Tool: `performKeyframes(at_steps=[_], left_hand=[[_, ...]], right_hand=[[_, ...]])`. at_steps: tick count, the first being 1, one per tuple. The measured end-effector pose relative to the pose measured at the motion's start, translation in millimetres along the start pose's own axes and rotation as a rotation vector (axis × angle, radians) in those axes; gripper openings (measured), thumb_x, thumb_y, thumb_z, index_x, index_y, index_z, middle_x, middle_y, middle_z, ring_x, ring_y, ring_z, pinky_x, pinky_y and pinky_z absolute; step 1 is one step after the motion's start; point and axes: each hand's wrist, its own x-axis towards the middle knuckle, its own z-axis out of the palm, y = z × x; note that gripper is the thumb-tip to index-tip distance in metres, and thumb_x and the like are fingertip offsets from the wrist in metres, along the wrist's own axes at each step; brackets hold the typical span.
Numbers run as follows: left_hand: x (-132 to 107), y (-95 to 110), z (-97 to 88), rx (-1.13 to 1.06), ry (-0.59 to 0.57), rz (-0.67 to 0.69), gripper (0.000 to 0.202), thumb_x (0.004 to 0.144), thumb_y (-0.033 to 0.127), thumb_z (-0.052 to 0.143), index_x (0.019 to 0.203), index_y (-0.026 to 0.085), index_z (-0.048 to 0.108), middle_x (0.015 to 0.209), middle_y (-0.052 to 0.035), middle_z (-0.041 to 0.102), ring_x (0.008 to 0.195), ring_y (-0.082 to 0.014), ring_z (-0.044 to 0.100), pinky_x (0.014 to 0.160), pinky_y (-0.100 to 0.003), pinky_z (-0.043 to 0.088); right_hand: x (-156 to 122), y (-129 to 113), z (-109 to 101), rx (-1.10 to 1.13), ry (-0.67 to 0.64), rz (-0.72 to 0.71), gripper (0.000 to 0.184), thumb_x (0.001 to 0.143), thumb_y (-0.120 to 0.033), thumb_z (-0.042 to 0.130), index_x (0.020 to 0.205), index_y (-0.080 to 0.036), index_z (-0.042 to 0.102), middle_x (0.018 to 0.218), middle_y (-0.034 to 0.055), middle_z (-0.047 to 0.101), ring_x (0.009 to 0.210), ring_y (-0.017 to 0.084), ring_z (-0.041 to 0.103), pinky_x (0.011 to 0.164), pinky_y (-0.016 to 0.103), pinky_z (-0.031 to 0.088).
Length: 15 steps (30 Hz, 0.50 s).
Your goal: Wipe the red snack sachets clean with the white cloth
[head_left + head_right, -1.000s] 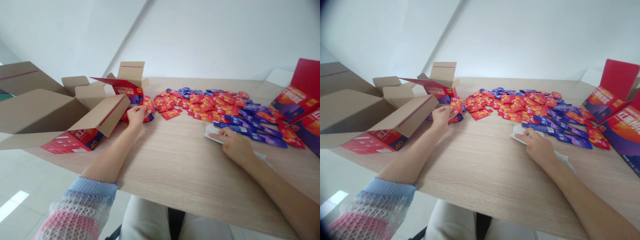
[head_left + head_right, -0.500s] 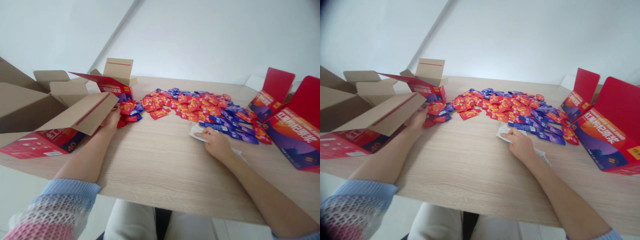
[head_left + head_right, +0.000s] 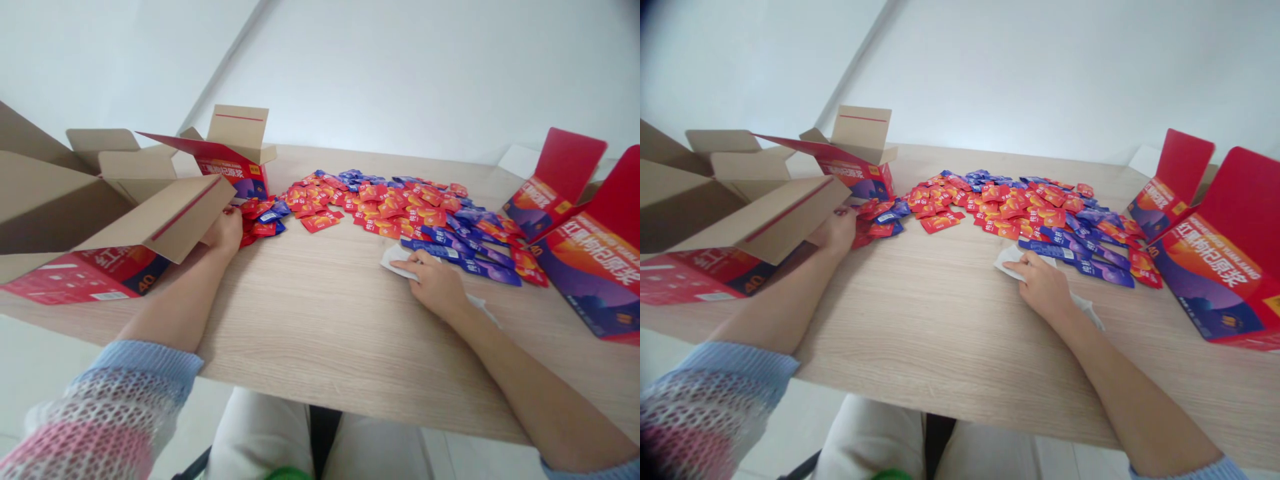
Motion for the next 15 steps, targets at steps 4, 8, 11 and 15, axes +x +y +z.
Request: performKeyframes(at_steps=[4, 8, 11, 15], left_hand=[[-43.3, 18.9, 4.3, 0.142, 0.069, 0.240, 0.021, 0.081, 0.032, 0.055, 0.088, 0.019, 0.069, 0.108, -0.0106, 0.065, 0.096, -0.0314, 0.062, 0.078, -0.039, 0.042], [-80.7, 29.8, 18.6, 0.312, -0.060, 0.594, 0.025, 0.086, 0.037, 0.049, 0.088, 0.022, 0.069, 0.109, -0.0067, 0.063, 0.085, -0.0260, 0.064, 0.064, -0.034, 0.042], [-88.7, 37.5, 29.4, 0.367, -0.189, 0.854, 0.031, 0.089, 0.038, 0.045, 0.094, 0.018, 0.068, 0.112, -0.0084, 0.063, 0.085, -0.0258, 0.064, 0.065, -0.034, 0.043], [-80.5, 52.1, 47.2, 0.347, -0.258, 0.993, 0.043, 0.089, 0.044, 0.044, 0.111, 0.012, 0.063, 0.134, -0.0141, 0.051, 0.101, -0.0283, 0.061, 0.077, -0.035, 0.046]], right_hand=[[-0.3, -1.2, -0.7, 0.008, -0.012, 0.010, 0.056, 0.077, -0.006, 0.048, 0.123, -0.033, 0.065, 0.111, 0.0031, 0.061, 0.088, 0.017, 0.061, 0.060, 0.027, 0.042], [-0.5, -2.8, -0.1, 0.026, -0.012, 0.021, 0.056, 0.077, -0.007, 0.048, 0.124, -0.033, 0.064, 0.112, 0.0033, 0.060, 0.090, 0.018, 0.061, 0.062, 0.027, 0.043], [-0.1, -3.8, 2.4, 0.040, -0.021, 0.039, 0.057, 0.077, -0.007, 0.049, 0.126, -0.033, 0.063, 0.113, 0.0030, 0.060, 0.094, 0.018, 0.061, 0.065, 0.026, 0.044], [0.5, -6.3, 5.9, 0.047, -0.031, 0.047, 0.059, 0.077, -0.007, 0.048, 0.130, -0.031, 0.060, 0.115, 0.0033, 0.060, 0.097, 0.019, 0.060, 0.067, 0.026, 0.045]])
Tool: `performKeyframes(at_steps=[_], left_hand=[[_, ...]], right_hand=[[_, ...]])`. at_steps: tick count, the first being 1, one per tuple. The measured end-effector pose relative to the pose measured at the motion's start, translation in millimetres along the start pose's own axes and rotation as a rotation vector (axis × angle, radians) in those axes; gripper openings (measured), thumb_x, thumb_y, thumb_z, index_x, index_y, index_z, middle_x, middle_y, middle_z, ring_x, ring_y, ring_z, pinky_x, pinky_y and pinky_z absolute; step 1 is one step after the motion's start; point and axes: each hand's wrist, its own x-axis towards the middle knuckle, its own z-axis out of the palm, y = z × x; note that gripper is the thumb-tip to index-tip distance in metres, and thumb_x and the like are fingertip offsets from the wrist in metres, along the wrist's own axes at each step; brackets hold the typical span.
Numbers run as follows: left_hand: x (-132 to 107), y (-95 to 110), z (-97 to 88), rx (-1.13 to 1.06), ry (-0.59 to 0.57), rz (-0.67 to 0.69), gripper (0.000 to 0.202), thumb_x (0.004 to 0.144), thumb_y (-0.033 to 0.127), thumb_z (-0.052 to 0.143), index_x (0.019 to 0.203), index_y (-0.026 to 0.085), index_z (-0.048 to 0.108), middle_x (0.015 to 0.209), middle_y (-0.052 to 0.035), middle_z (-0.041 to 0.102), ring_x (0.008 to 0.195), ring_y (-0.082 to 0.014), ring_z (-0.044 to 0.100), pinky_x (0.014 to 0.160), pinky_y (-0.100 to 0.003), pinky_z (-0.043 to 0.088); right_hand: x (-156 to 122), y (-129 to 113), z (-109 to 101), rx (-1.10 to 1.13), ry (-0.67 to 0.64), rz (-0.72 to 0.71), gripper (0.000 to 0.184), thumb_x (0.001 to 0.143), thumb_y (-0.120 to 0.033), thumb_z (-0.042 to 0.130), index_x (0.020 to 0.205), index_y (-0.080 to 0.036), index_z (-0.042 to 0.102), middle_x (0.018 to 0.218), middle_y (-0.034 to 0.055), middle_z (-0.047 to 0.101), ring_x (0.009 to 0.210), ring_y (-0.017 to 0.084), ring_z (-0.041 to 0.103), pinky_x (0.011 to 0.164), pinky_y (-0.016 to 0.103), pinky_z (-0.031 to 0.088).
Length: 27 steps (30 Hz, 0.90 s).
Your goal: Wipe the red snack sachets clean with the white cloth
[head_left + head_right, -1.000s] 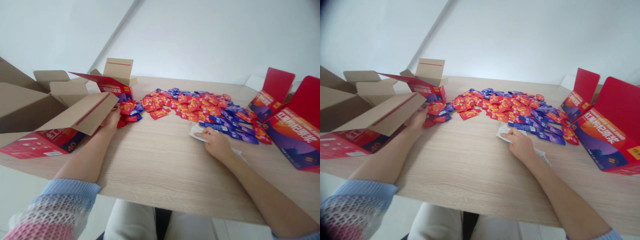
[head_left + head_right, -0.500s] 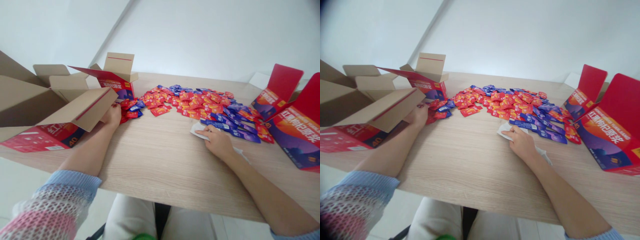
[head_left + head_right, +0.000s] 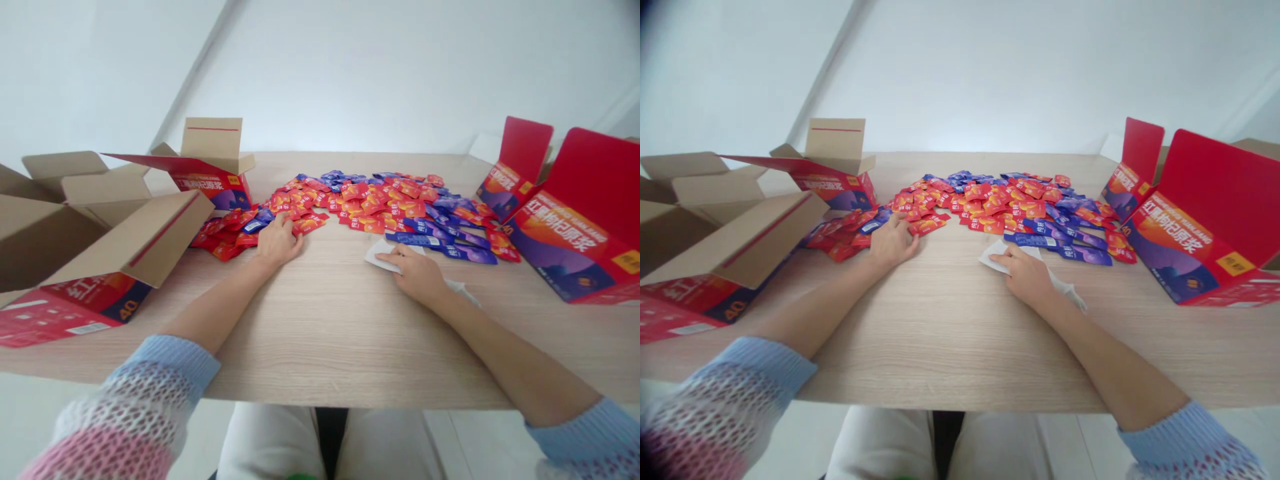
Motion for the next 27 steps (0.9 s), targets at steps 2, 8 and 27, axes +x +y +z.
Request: performKeyframes(at_steps=[2, 8, 27], left_hand=[[12.4, 0.6, 7.0, -0.016, -0.064, 0.002, 0.047, 0.088, 0.044, 0.043, 0.119, 0.011, 0.059, 0.131, -0.0154, 0.053, 0.104, -0.0298, 0.060, 0.080, -0.036, 0.046], [29.9, -2.8, 25.3, -0.059, -0.134, 0.015, 0.049, 0.087, 0.043, 0.045, 0.120, 0.011, 0.061, 0.117, -0.0160, 0.063, 0.113, -0.0336, 0.052, 0.092, -0.042, 0.043], [-62.7, 113.8, -44.1, -0.387, -0.213, -0.070, 0.089, 0.060, 0.057, 0.081, 0.127, 0.011, 0.046, 0.125, -0.0160, 0.062, 0.109, -0.0339, 0.060, 0.093, -0.042, 0.045]], right_hand=[[0.0, -1.9, 0.4, 0.003, 0.004, 0.012, 0.061, 0.077, -0.007, 0.048, 0.133, -0.031, 0.057, 0.117, 0.0033, 0.060, 0.097, 0.020, 0.060, 0.067, 0.027, 0.046], [-0.5, -4.8, -0.9, 0.026, 0.029, 0.033, 0.063, 0.077, -0.008, 0.046, 0.138, -0.023, 0.051, 0.122, 0.0055, 0.060, 0.106, 0.022, 0.059, 0.075, 0.030, 0.049], [0.1, -18.6, 5.4, 0.373, 0.359, -0.087, 0.050, 0.078, -0.008, 0.048, 0.124, -0.021, 0.063, 0.110, 0.0068, 0.065, 0.103, 0.023, 0.059, 0.091, 0.038, 0.049]])
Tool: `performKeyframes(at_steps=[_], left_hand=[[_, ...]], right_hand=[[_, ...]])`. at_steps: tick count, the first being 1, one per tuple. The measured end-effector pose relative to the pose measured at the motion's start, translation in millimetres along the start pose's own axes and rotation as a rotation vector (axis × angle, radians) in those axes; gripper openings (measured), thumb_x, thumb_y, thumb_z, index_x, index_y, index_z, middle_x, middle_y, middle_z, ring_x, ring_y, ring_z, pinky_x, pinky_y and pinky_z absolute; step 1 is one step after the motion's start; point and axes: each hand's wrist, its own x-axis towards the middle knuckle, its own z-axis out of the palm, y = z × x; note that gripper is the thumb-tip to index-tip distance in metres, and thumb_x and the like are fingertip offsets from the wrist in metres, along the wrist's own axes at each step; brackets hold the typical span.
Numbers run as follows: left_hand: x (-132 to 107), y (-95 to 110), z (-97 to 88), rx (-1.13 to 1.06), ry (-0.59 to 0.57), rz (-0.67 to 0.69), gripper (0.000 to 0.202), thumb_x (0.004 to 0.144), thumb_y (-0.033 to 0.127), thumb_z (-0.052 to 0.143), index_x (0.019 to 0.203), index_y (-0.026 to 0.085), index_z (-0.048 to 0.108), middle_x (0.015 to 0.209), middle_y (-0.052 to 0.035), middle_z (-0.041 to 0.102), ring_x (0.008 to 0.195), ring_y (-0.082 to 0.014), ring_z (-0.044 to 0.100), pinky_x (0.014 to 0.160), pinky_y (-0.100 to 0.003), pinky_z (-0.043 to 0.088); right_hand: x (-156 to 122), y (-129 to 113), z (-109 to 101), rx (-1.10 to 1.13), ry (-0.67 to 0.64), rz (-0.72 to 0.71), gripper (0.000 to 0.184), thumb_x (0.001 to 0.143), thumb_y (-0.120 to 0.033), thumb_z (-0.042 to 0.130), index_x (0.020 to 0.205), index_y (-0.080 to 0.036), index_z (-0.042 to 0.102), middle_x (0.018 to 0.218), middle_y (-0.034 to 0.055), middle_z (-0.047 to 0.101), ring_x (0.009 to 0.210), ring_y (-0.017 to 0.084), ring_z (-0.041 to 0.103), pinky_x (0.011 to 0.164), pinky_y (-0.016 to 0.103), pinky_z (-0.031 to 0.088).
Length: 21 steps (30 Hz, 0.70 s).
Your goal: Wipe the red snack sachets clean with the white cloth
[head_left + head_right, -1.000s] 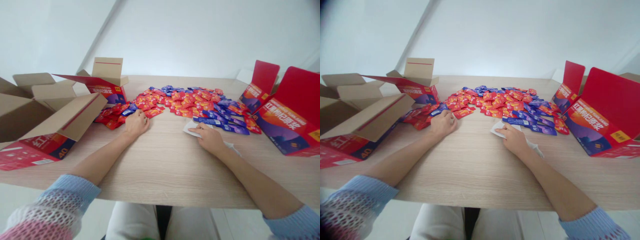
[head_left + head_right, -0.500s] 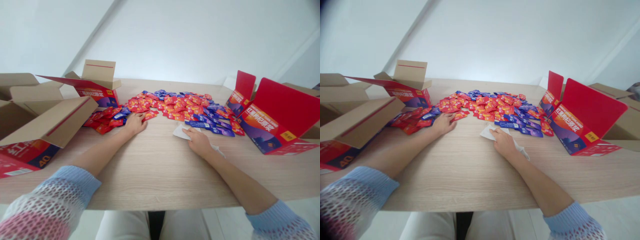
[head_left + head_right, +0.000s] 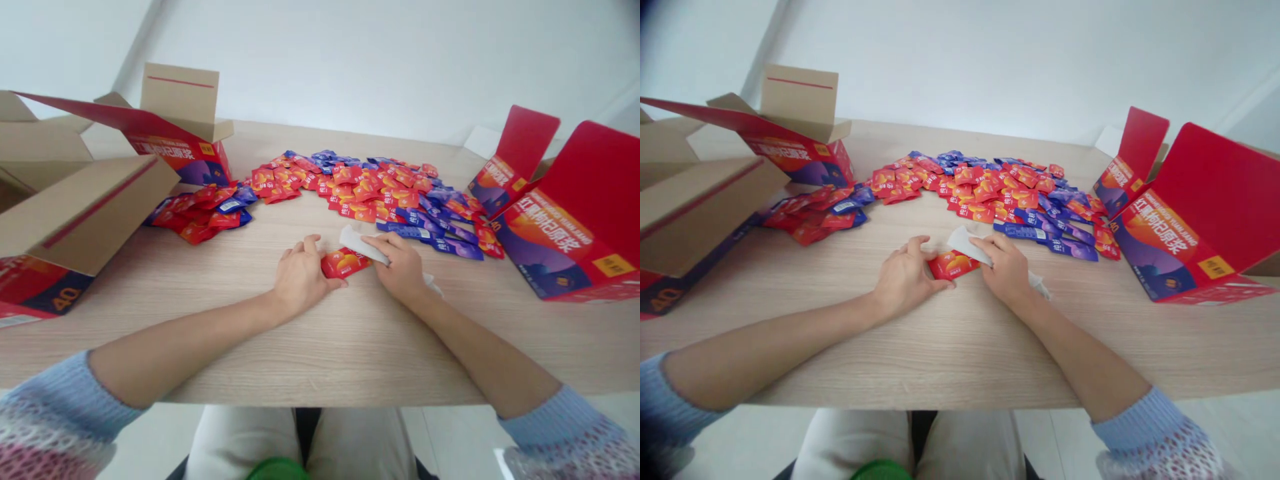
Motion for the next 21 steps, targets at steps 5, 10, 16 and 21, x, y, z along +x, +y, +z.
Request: performKeyframes(at_steps=[5, 10, 16, 21], left_hand=[[-0.8, 7.2, -1.3, 0.044, -0.029, -0.077, 0.108, 0.064, 0.052, 0.078, 0.141, -0.002, 0.025, 0.112, -0.0223, 0.065, 0.108, -0.0339, 0.061, 0.091, -0.039, 0.045], [2.7, 4.2, -2.1, 0.012, -0.003, -0.096, 0.102, 0.064, 0.047, 0.076, 0.141, 0.002, 0.026, 0.109, -0.0183, 0.067, 0.110, -0.0352, 0.060, 0.096, -0.045, 0.040], [2.0, -7.6, 4.8, -0.245, 0.015, -0.151, 0.103, 0.056, 0.047, 0.086, 0.137, 0.013, 0.032, 0.107, -0.0089, 0.070, 0.113, -0.0320, 0.059, 0.096, -0.045, 0.039], [0.8, -11.8, 7.3, -0.259, 0.029, -0.133, 0.103, 0.054, 0.048, 0.088, 0.136, 0.020, 0.033, 0.110, -0.0068, 0.070, 0.115, -0.0319, 0.057, 0.097, -0.046, 0.037]], right_hand=[[-4.4, -30.8, 9.7, 0.009, -0.284, -0.334, 0.054, 0.080, -0.011, 0.047, 0.134, -0.012, 0.053, 0.133, 0.0128, 0.058, 0.130, 0.028, 0.042, 0.108, 0.048, 0.037], [-3.0, -29.9, 9.8, 0.006, -0.452, -0.370, 0.057, 0.086, -0.015, 0.043, 0.143, -0.011, 0.042, 0.148, 0.0142, 0.043, 0.139, 0.025, 0.036, 0.116, 0.053, 0.021], [3.3, -8.8, 3.6, 0.000, -0.494, -0.343, 0.062, 0.083, -0.012, 0.042, 0.145, -0.014, 0.040, 0.149, 0.0115, 0.041, 0.140, 0.021, 0.034, 0.115, 0.049, 0.027], [10.1, 6.3, 1.4, -0.115, -0.457, -0.203, 0.057, 0.084, -0.013, 0.043, 0.140, -0.009, 0.047, 0.146, 0.0141, 0.045, 0.137, 0.021, 0.039, 0.114, 0.042, 0.032]])
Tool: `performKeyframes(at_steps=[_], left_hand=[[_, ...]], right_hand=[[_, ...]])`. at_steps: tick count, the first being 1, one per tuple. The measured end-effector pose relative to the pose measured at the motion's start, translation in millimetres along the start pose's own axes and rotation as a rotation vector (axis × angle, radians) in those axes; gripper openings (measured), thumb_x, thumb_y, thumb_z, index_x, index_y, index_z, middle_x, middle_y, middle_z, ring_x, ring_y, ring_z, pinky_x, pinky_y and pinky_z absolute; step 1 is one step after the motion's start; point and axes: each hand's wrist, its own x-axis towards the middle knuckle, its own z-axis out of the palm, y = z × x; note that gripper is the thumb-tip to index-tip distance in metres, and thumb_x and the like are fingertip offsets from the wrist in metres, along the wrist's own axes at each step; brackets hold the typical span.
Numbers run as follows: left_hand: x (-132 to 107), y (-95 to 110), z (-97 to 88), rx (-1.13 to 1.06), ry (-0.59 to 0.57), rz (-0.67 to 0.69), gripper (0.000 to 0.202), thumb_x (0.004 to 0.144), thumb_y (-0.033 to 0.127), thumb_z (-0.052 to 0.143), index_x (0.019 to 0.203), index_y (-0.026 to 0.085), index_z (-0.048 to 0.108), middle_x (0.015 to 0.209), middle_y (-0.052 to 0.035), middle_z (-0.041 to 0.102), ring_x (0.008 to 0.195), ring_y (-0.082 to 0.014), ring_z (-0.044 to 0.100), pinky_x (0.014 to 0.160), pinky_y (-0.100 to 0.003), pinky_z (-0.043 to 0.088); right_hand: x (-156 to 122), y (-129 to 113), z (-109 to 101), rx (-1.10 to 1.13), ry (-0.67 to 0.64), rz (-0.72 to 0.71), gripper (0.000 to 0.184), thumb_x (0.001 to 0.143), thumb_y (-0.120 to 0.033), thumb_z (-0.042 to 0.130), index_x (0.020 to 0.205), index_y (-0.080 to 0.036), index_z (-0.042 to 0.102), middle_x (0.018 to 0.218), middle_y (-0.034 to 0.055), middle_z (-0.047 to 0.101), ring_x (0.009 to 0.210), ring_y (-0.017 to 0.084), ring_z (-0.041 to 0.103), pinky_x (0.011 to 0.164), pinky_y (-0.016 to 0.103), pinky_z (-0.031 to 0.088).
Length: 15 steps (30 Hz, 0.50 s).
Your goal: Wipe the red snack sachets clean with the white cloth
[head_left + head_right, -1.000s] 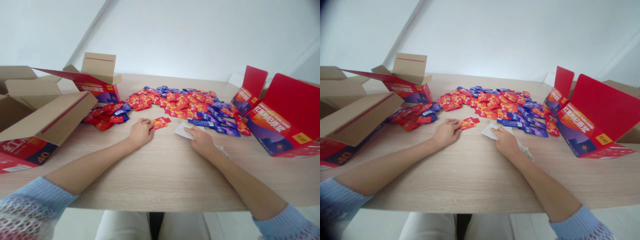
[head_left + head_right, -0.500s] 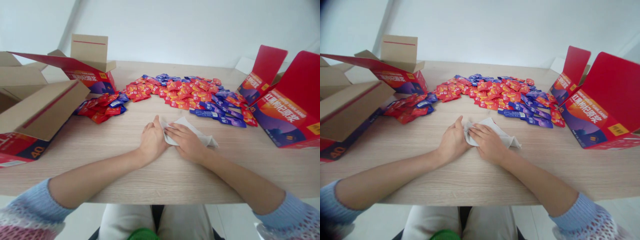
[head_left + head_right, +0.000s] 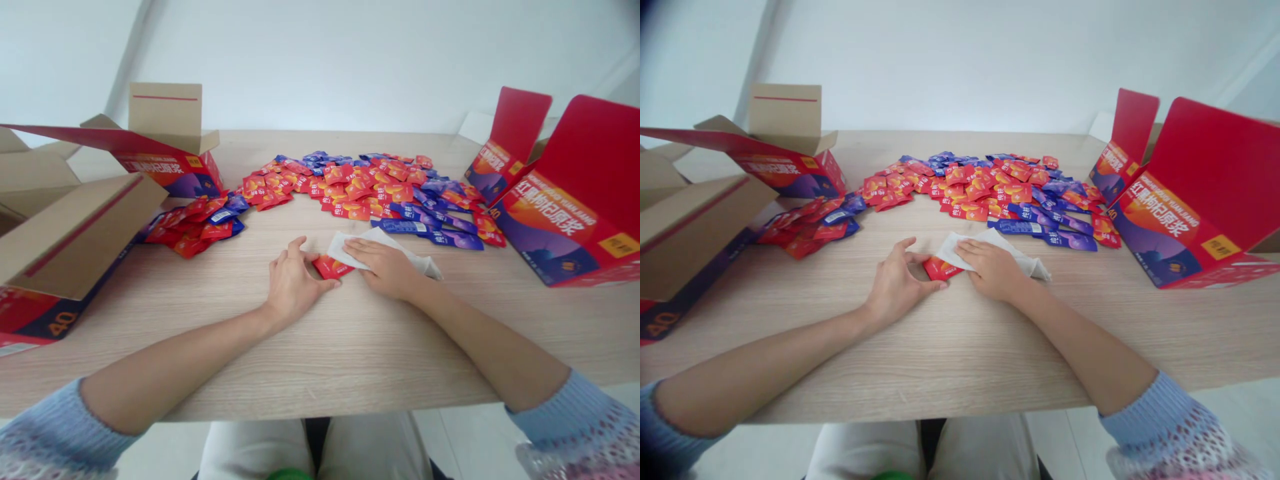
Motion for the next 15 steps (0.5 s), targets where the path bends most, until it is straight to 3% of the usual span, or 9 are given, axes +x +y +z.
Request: performKeyframes(at_steps=[5, 10, 13, 15], left_hand=[[6.2, 0.5, -1.8, 0.081, -0.051, 0.008, 0.104, 0.054, 0.055, 0.085, 0.138, 0.019, 0.035, 0.111, -0.0082, 0.069, 0.115, -0.0341, 0.053, 0.095, -0.047, 0.033], [7.2, -3.7, 0.5, 0.049, -0.085, -0.050, 0.108, 0.052, 0.064, 0.081, 0.139, 0.016, 0.038, 0.110, -0.0093, 0.068, 0.112, -0.0341, 0.053, 0.095, -0.047, 0.031], [9.6, -7.1, 0.8, 0.043, -0.121, 0.001, 0.096, 0.052, 0.069, 0.078, 0.130, 0.019, 0.052, 0.111, -0.0099, 0.067, 0.110, -0.0331, 0.053, 0.092, -0.046, 0.034], [13.8, -8.0, -0.9, 0.076, -0.129, 0.022, 0.080, 0.053, 0.071, 0.076, 0.117, 0.025, 0.063, 0.105, -0.0081, 0.067, 0.105, -0.0326, 0.055, 0.088, -0.045, 0.035]], right_hand=[[2.7, 8.4, 3.0, -0.170, 0.041, 0.293, 0.054, 0.082, -0.015, 0.048, 0.135, -0.007, 0.053, 0.140, 0.0148, 0.052, 0.133, 0.025, 0.045, 0.111, 0.039, 0.035], [-4.2, 8.9, 4.2, -0.210, 0.087, 0.365, 0.048, 0.085, -0.017, 0.043, 0.130, -0.007, 0.057, 0.136, 0.0148, 0.057, 0.126, 0.025, 0.052, 0.107, 0.038, 0.040], [-10.0, 13.3, 1.4, -0.196, 0.123, 0.479, 0.048, 0.089, -0.024, 0.042, 0.134, -0.017, 0.055, 0.129, 0.0116, 0.063, 0.111, 0.030, 0.063, 0.088, 0.044, 0.051], [-11.4, 14.0, -1.8, -0.199, 0.119, 0.537, 0.047, 0.091, -0.028, 0.040, 0.135, -0.022, 0.054, 0.113, 0.0123, 0.071, 0.095, 0.032, 0.069, 0.075, 0.044, 0.053]])
